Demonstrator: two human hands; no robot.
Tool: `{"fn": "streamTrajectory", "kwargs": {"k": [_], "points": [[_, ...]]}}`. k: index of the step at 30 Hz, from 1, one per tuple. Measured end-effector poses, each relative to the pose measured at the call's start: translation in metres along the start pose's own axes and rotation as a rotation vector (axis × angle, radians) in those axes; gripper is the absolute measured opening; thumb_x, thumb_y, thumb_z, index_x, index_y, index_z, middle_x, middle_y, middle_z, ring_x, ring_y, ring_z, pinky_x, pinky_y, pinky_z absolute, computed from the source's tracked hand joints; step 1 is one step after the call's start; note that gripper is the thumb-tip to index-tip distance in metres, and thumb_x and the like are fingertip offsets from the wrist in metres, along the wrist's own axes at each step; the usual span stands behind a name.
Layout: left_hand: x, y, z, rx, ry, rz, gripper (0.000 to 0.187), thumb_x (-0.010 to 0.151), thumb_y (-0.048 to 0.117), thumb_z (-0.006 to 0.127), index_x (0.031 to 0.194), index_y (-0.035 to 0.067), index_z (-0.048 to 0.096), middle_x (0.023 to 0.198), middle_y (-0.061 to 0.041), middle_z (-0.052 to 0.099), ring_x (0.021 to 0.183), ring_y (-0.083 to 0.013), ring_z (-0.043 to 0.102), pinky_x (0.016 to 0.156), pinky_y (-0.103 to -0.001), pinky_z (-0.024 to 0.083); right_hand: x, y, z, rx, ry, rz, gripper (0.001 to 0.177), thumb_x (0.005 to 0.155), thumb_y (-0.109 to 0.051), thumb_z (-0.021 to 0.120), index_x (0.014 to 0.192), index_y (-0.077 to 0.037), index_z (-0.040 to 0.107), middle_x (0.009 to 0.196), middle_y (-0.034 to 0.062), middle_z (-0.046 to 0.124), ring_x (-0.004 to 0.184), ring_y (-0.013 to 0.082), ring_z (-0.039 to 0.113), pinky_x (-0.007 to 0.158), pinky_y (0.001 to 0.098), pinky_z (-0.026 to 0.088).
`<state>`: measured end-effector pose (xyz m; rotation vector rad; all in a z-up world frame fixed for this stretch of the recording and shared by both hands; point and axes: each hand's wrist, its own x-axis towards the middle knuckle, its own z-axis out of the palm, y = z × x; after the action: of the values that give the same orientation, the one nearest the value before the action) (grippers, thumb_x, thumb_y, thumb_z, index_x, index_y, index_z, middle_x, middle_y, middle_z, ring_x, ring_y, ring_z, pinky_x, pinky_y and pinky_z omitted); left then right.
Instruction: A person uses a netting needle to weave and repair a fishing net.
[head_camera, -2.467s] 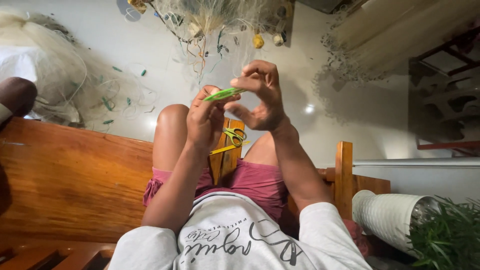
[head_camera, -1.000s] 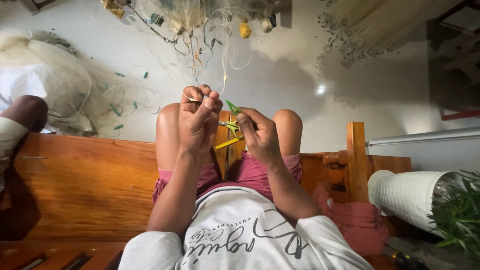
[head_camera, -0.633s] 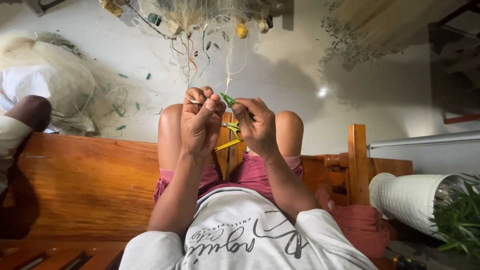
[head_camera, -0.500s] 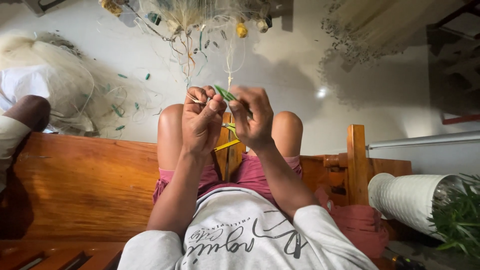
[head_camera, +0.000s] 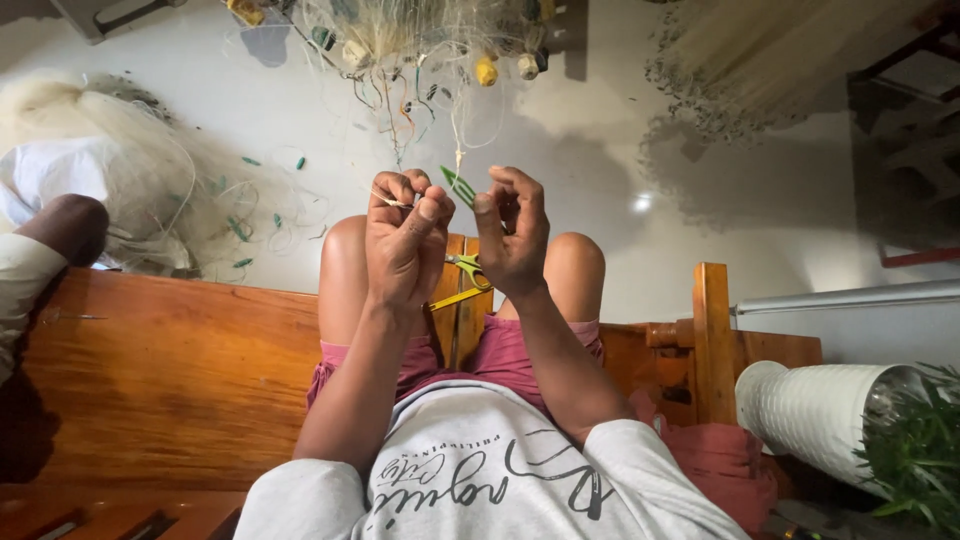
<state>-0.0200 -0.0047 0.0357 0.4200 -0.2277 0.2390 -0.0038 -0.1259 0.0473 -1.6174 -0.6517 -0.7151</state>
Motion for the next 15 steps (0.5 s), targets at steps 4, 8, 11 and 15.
{"fn": "streamTrajectory", "kwargs": {"k": [4, 8, 11, 15], "points": [[0.002, -0.003, -0.002, 0.028, -0.01, -0.002, 0.028, 0.094, -0.004, 0.064, 0.099, 0.011, 0.042, 0.106, -0.004, 0.05, 0.102, -0.0126, 0.067, 0.091, -0.025, 0.051, 0.006, -0.004, -0.001, -0.023, 0.012, -0.01, 0.026, 0.104, -0.011, 0.054, 0.127, -0.001, 0.049, 0.086, 0.008, 0.05, 0.062, 0.012, 0.047, 0.053, 0.0248, 0.045], [0.006, -0.006, 0.009, 0.142, -0.035, 0.004, 0.029, 0.093, -0.004, 0.066, 0.096, 0.012, 0.042, 0.105, -0.003, 0.05, 0.101, -0.0129, 0.068, 0.089, -0.024, 0.052, 0.023, -0.008, 0.004, -0.042, 0.035, -0.093, 0.031, 0.105, -0.011, 0.053, 0.133, -0.002, 0.044, 0.088, 0.007, 0.05, 0.066, 0.0122, 0.048, 0.056, 0.026, 0.047], [0.006, -0.009, 0.014, 0.211, -0.054, 0.031, 0.026, 0.091, -0.006, 0.068, 0.097, 0.007, 0.046, 0.111, -0.007, 0.053, 0.101, -0.0149, 0.071, 0.091, -0.026, 0.055, 0.035, -0.005, 0.006, -0.006, 0.037, -0.174, 0.037, 0.107, -0.014, 0.05, 0.142, -0.003, 0.042, 0.101, 0.008, 0.047, 0.078, 0.0123, 0.053, 0.069, 0.0257, 0.054], [0.007, -0.001, 0.021, 0.287, -0.116, -0.035, 0.018, 0.093, 0.004, 0.071, 0.099, 0.011, 0.056, 0.115, -0.005, 0.047, 0.098, -0.0109, 0.058, 0.1, -0.028, 0.049, 0.055, -0.033, -0.002, -0.217, -0.046, -0.071, 0.033, 0.113, -0.034, 0.044, 0.143, -0.02, 0.049, 0.114, 0.005, 0.045, 0.074, 0.0088, 0.05, 0.069, 0.0222, 0.051]]}}
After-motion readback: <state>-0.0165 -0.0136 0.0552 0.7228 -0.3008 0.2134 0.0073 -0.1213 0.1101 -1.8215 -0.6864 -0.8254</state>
